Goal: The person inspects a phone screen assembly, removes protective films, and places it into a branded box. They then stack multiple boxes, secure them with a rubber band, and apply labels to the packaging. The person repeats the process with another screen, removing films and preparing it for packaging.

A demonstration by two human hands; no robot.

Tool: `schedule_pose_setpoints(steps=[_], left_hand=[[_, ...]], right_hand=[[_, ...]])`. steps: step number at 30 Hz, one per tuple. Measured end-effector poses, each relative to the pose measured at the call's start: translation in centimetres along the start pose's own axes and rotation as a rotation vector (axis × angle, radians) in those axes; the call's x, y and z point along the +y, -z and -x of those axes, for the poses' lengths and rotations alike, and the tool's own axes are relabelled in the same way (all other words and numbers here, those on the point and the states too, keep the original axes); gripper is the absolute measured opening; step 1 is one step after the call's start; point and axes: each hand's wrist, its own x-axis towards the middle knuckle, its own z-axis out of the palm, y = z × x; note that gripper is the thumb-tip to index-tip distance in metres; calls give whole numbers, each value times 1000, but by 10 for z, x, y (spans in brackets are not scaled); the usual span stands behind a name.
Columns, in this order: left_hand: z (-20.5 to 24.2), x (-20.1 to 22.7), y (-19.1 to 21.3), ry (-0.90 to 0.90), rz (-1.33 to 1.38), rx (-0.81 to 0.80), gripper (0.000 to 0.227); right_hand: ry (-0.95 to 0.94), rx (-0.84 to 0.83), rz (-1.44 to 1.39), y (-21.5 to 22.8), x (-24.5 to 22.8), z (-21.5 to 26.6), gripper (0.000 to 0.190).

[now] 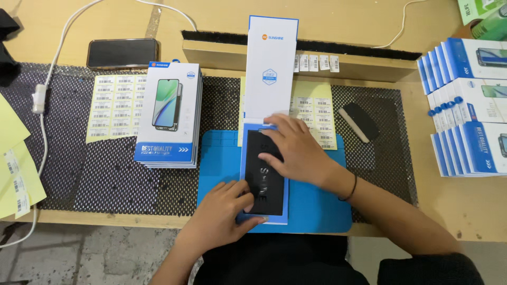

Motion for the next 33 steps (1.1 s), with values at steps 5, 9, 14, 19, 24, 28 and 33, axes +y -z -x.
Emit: schedule_pose_setpoints(steps=[5,9,14,19,24,28,33], left_hand=[[-12,-3,17,5,-54,-170,43],[-47,12,57,-4,29,-1,23],[-77,-16,48,193,-616,-162,51],[-98,-28,35,161,-657,-468,70],[-93,-17,46,144,-583,-599,94],[-83,-2,50,207,-550,-776,113],[-64,-12,19,192,-656,-546,114]], right_hand=[[-324,-2,-917,36,24,-1,15],[-411,135,-1075,51,67,26,19],[-406,167,-19,25,121,54,12],[-163,49,-102,4,59,31,39],[29,-30,-25,-12,17,22,57],[-19,9,-89,-15,11,18,52],[-146,85,-379,-10,15,10,32]])
